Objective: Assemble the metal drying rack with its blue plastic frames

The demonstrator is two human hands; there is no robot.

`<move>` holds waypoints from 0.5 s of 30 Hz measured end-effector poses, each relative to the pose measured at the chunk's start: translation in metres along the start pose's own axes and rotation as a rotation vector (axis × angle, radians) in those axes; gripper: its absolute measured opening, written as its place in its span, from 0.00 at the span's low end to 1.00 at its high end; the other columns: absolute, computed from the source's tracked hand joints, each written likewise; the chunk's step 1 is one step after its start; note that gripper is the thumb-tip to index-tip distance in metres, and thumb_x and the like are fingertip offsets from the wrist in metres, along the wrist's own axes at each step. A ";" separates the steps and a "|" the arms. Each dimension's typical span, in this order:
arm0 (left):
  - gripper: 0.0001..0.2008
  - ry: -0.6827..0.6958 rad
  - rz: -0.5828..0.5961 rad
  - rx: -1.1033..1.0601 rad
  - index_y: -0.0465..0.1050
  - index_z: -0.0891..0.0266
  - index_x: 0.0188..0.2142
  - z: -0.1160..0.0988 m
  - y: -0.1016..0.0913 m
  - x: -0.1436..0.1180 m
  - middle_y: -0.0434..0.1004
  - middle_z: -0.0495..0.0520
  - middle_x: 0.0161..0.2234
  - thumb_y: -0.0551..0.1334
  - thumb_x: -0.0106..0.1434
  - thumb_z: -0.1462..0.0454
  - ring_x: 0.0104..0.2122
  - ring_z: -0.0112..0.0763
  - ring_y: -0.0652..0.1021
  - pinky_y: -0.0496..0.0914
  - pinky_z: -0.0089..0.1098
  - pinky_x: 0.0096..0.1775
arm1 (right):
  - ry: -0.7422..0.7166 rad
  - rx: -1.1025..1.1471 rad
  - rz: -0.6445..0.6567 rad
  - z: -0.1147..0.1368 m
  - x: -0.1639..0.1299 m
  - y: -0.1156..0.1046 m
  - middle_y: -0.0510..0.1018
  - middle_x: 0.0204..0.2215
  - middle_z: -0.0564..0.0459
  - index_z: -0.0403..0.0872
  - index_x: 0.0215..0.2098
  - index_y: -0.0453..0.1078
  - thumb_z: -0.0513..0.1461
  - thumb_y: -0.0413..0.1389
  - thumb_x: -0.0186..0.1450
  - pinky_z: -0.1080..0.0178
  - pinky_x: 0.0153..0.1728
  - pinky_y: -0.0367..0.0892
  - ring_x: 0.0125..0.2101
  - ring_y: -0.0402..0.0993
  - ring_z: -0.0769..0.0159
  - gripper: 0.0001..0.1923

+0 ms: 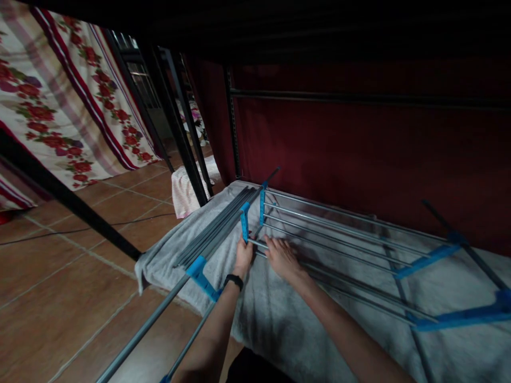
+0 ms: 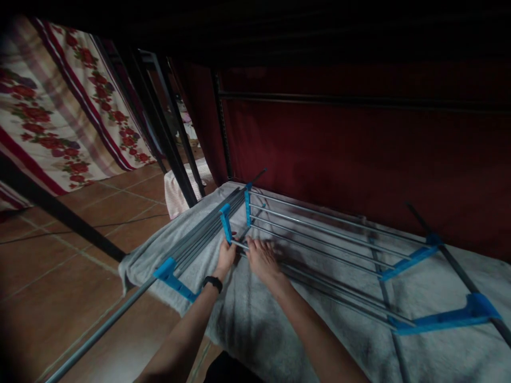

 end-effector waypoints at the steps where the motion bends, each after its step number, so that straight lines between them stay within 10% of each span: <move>1: 0.15 -0.002 -0.019 0.024 0.71 0.62 0.44 -0.001 -0.001 -0.001 0.78 0.55 0.37 0.60 0.56 0.66 0.42 0.38 0.77 0.70 0.40 0.51 | 0.033 -0.024 -0.039 -0.012 -0.018 0.000 0.71 0.59 0.41 0.47 0.69 0.54 0.42 0.43 0.74 0.53 0.59 0.58 0.57 0.67 0.56 0.26; 10: 0.21 0.132 -0.204 0.025 0.72 0.56 0.52 -0.015 -0.003 -0.027 0.75 0.57 0.54 0.64 0.57 0.66 0.60 0.39 0.71 0.62 0.39 0.62 | 0.404 -0.368 -0.447 -0.159 -0.204 0.015 0.76 0.53 0.39 0.44 0.61 0.66 0.41 0.43 0.73 0.47 0.57 0.58 0.50 0.71 0.52 0.23; 15: 0.19 0.131 -0.198 0.070 0.72 0.59 0.52 -0.033 -0.003 -0.029 0.75 0.58 0.55 0.61 0.60 0.62 0.58 0.42 0.72 0.64 0.38 0.60 | 0.436 -0.391 -0.490 -0.182 -0.234 0.019 0.77 0.51 0.41 0.42 0.59 0.67 0.40 0.45 0.72 0.51 0.57 0.56 0.49 0.69 0.53 0.21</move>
Point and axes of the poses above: each hand's wrist, its own x-axis towards the middle knuckle, its own y-axis out of the palm, z = x × y, the point moved 3 cm from there along x, towards the middle knuckle
